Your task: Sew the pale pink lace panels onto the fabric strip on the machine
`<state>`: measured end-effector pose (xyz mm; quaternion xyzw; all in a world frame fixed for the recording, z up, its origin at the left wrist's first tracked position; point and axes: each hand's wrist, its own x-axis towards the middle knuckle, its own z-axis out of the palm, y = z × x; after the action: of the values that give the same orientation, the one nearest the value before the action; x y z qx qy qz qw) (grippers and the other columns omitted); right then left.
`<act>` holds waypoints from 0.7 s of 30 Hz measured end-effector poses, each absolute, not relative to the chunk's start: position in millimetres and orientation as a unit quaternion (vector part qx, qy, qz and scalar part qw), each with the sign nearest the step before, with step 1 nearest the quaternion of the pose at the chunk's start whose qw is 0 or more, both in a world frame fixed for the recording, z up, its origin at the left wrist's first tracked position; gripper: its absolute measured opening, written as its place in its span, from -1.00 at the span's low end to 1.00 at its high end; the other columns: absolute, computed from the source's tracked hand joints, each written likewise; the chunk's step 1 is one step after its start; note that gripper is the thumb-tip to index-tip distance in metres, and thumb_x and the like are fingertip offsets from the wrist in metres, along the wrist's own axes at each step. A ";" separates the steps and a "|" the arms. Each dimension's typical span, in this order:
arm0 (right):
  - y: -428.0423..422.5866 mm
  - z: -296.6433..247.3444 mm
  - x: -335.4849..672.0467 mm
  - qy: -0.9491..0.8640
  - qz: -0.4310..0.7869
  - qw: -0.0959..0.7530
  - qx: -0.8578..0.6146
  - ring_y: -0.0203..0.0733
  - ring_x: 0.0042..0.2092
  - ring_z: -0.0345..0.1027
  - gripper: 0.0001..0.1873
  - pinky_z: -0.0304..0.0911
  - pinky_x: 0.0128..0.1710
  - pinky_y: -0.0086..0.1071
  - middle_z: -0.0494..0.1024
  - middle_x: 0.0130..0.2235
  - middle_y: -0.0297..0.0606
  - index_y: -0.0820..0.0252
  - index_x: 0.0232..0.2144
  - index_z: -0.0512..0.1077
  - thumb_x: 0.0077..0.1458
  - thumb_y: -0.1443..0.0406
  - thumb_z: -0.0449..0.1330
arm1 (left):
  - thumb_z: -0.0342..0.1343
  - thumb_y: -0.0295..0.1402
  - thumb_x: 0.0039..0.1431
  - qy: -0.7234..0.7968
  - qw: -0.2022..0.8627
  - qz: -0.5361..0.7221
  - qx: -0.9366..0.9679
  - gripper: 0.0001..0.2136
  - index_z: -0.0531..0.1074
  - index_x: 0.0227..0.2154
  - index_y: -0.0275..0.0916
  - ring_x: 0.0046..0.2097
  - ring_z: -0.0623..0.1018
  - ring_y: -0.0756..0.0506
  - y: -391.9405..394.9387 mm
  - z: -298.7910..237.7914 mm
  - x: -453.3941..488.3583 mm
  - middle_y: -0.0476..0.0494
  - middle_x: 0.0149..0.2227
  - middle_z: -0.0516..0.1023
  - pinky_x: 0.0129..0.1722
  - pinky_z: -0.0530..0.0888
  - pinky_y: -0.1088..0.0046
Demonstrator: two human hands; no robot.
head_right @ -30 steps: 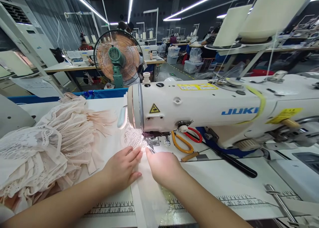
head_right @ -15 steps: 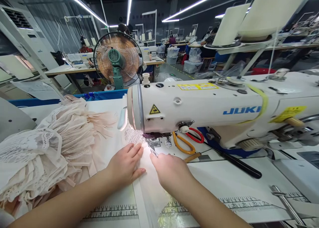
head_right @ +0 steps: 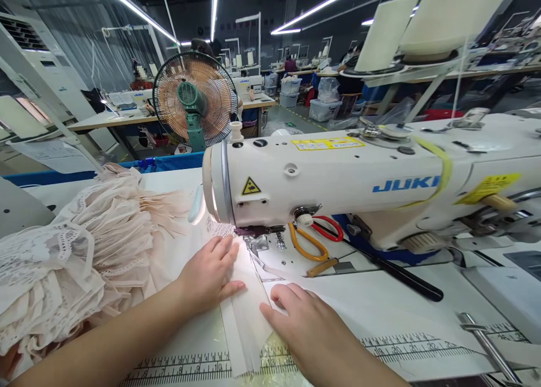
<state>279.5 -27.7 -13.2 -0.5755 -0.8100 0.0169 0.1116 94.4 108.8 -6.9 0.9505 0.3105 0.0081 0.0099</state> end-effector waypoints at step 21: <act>-46.9 -17.8 283.2 -0.805 0.106 0.101 -0.575 -0.13 -0.24 0.30 -0.60 0.26 -0.28 -0.28 0.42 -0.23 -0.26 0.00 -0.18 0.35 -0.06 0.51 0.05 | -0.09 -0.03 0.19 0.046 0.053 -0.058 0.996 -0.40 0.15 0.14 -0.41 0.16 0.24 -0.26 55.5 7.4 81.1 -0.29 0.23 0.13 0.14 0.20 0.14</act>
<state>283.2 -46.9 -17.8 -0.5752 -0.8048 0.1064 0.1009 81.1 55.5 7.4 0.9959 0.0464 -0.0576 0.0526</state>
